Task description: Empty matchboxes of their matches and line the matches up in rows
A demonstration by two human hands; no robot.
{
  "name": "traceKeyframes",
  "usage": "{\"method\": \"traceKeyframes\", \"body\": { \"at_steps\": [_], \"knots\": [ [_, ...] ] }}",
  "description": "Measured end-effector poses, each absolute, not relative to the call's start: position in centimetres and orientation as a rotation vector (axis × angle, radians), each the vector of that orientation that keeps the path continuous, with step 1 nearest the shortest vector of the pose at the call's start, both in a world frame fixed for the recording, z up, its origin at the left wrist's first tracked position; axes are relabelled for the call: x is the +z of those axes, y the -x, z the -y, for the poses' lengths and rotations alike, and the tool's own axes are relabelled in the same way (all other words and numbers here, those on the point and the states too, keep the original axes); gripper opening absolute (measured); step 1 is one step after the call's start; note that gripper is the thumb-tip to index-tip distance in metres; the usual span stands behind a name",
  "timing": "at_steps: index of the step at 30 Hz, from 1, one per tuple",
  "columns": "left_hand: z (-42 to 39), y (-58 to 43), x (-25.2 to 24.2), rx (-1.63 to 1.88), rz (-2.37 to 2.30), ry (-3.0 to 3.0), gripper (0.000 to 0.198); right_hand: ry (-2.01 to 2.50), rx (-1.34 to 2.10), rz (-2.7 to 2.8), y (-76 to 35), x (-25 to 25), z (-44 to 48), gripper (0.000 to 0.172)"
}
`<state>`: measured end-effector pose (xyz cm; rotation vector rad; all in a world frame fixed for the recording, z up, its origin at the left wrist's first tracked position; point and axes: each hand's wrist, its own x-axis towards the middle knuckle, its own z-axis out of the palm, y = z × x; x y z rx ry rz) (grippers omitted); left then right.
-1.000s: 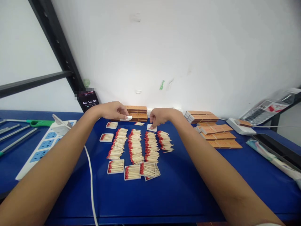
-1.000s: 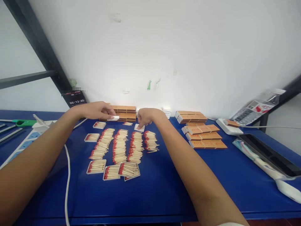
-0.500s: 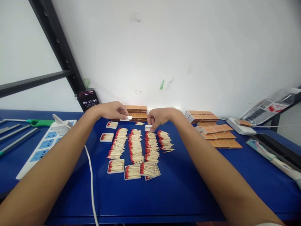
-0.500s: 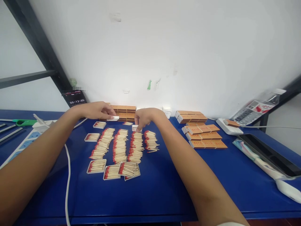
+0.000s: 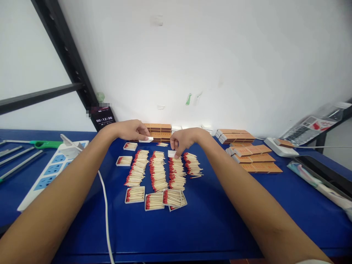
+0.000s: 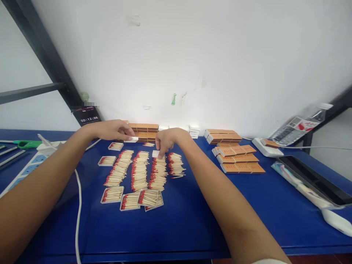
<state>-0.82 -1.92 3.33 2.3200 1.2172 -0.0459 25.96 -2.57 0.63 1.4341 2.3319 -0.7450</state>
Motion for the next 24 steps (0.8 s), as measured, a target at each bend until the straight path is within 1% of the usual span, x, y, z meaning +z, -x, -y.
{"method": "traceKeyframes", "body": {
  "at_steps": [6, 12, 16, 21, 24],
  "knots": [
    [1.9, 0.9, 3.3, -0.050, -1.223, -2.321, 0.064, -1.416, -0.755, -2.386, -25.7, 0.5, 2.7, 0.064],
    [1.8, 1.0, 3.2, -0.038, -1.219, -2.330, 0.063, -1.424, -0.841, -2.464, -27.5, 2.1, 2.8, 0.060],
    [1.7, 1.1, 3.2, -0.036, -1.201, -2.326, 0.066, -1.544, -0.841, -2.405, -29.3, 2.7, 2.5, 0.047],
    [2.0, 0.8, 3.3, -0.023, -1.168, -2.273, 0.070, -1.705, -0.873, -2.160, -31.1, 1.9, 1.7, 0.017],
    [2.4, 0.7, 3.6, 0.002, -1.180, -2.241, 0.068, -1.855, -0.680, -2.096, -31.2, 2.1, 1.8, 0.012]
  ]
}}
